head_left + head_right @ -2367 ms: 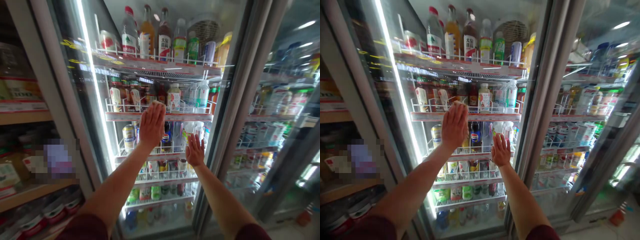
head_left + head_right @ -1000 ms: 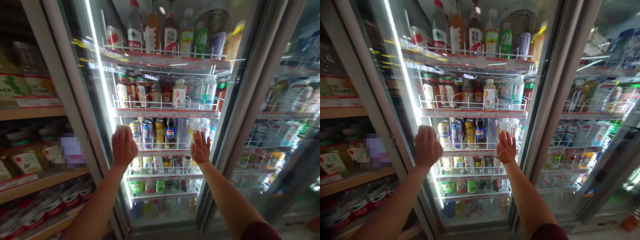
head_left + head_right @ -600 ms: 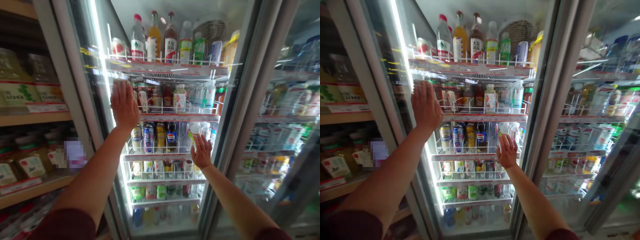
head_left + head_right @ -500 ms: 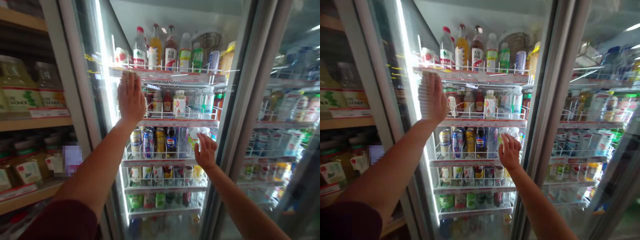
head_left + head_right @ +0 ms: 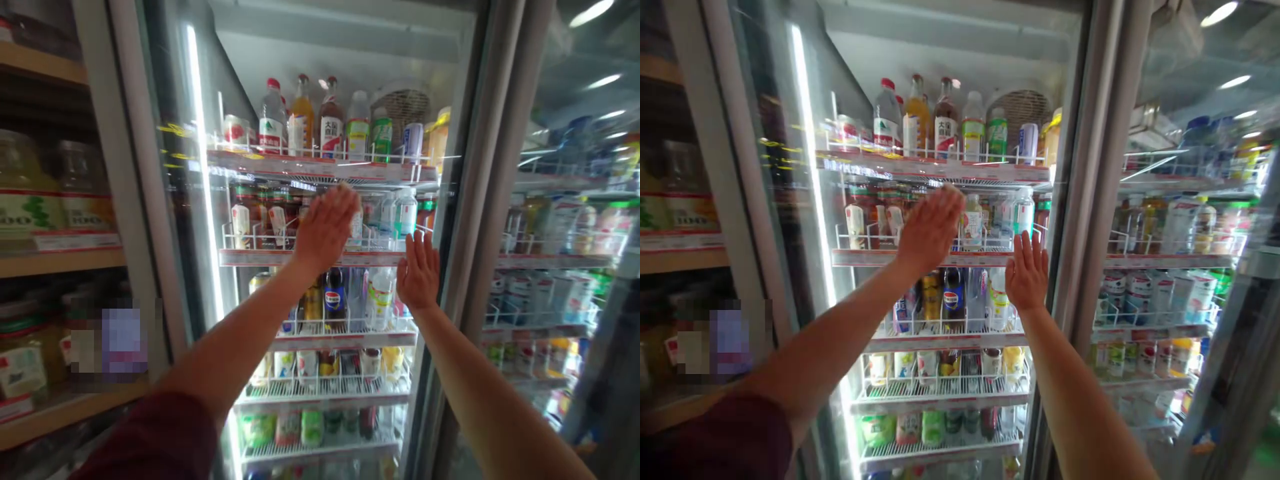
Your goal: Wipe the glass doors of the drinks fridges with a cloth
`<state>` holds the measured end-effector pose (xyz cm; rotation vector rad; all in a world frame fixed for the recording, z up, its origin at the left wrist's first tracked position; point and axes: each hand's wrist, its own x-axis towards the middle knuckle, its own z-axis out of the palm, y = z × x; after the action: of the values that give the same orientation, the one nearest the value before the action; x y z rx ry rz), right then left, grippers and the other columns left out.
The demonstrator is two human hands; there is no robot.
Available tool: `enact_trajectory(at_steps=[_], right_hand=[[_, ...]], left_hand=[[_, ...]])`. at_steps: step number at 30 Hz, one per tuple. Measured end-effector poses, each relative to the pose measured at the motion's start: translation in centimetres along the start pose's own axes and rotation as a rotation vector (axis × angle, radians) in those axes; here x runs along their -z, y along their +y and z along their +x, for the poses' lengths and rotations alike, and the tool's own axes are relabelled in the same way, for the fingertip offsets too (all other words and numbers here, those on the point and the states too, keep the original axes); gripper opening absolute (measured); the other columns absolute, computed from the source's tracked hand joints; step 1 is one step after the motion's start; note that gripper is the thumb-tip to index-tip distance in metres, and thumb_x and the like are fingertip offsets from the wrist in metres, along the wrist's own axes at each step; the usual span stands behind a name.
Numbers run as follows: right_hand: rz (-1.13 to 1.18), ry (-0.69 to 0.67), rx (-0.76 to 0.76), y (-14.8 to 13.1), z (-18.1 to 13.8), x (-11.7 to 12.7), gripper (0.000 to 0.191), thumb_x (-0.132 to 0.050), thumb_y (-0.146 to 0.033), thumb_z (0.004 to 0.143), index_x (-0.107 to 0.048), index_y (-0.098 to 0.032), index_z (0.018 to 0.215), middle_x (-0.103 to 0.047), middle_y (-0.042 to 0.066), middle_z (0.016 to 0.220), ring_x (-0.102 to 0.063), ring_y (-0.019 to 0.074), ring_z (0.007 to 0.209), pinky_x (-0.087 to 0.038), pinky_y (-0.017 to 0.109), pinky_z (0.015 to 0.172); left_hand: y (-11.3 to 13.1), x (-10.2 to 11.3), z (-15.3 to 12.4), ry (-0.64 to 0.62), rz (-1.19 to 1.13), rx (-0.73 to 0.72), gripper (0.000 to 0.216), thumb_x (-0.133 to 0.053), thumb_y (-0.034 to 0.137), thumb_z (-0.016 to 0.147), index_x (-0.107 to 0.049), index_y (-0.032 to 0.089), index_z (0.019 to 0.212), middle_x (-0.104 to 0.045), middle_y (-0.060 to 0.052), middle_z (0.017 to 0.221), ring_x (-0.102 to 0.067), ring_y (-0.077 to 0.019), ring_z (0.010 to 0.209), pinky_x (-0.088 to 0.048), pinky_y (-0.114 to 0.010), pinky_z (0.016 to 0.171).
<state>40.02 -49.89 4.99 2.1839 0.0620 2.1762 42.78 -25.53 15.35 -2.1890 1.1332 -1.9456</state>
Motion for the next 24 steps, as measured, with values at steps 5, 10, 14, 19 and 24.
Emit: enact_trajectory(at_steps=[5, 10, 14, 19, 24], right_hand=[[0.01, 0.047, 0.007, 0.1, 0.0, 0.1, 0.063, -0.042, -0.023, 0.101, -0.024, -0.02, 0.161, -0.042, 0.012, 0.159, -0.031, 0.0269, 0.152, -0.032, 0.049, 0.122], [0.03, 0.065, 0.008, 0.1, -0.2, -0.1, 0.065, -0.045, -0.021, 0.098, -0.026, -0.021, 0.161, -0.043, 0.013, 0.159, -0.033, 0.0273, 0.151, -0.032, 0.05, 0.121], [0.023, 0.075, 0.014, 0.1, -0.1, 0.0, 0.064, -0.044, -0.022, 0.098, -0.03, -0.019, 0.16, -0.044, 0.013, 0.158, -0.035, 0.028, 0.15, -0.033, 0.049, 0.121], [-0.005, 0.077, 0.008, 0.0, -0.2, 0.0, 0.062, -0.044, -0.022, 0.097, -0.034, -0.017, 0.158, -0.045, 0.014, 0.157, -0.036, 0.0287, 0.15, -0.034, 0.049, 0.12], [-0.003, 0.055, -0.011, -0.1, -0.3, 0.0, 0.06, -0.044, -0.022, 0.096, -0.039, -0.014, 0.155, -0.045, 0.015, 0.157, -0.036, 0.0289, 0.15, -0.032, 0.048, 0.121]], left_hand=[[-1.0, 0.5, 3.6, 0.073, 0.012, 0.166, 0.069, -0.04, 0.019, 0.097, -0.017, 0.022, 0.162, -0.018, -0.005, 0.169, -0.006, -0.0289, 0.158, -0.014, -0.056, 0.129], [0.2, -0.2, 0.6, -0.116, 0.029, -0.328, 0.06, -0.034, 0.021, 0.101, -0.022, 0.029, 0.16, -0.023, 0.003, 0.168, -0.017, -0.0183, 0.156, -0.021, -0.046, 0.129], [-6.7, 3.1, 1.5, 0.078, 0.143, 0.12, 0.056, -0.032, 0.029, 0.104, -0.024, 0.023, 0.16, -0.024, -0.003, 0.167, -0.013, -0.0228, 0.157, -0.018, -0.051, 0.129], [-7.8, 4.0, -4.8, 0.124, 0.181, 0.332, 0.06, -0.033, 0.026, 0.103, -0.02, 0.008, 0.159, -0.019, -0.015, 0.168, -0.005, -0.0274, 0.157, -0.017, -0.051, 0.129], [-5.9, 3.5, -11.2, -0.209, 0.008, -0.454, 0.062, -0.039, 0.017, 0.099, -0.028, 0.032, 0.158, -0.033, 0.005, 0.164, -0.016, -0.0141, 0.155, -0.023, -0.037, 0.129]])
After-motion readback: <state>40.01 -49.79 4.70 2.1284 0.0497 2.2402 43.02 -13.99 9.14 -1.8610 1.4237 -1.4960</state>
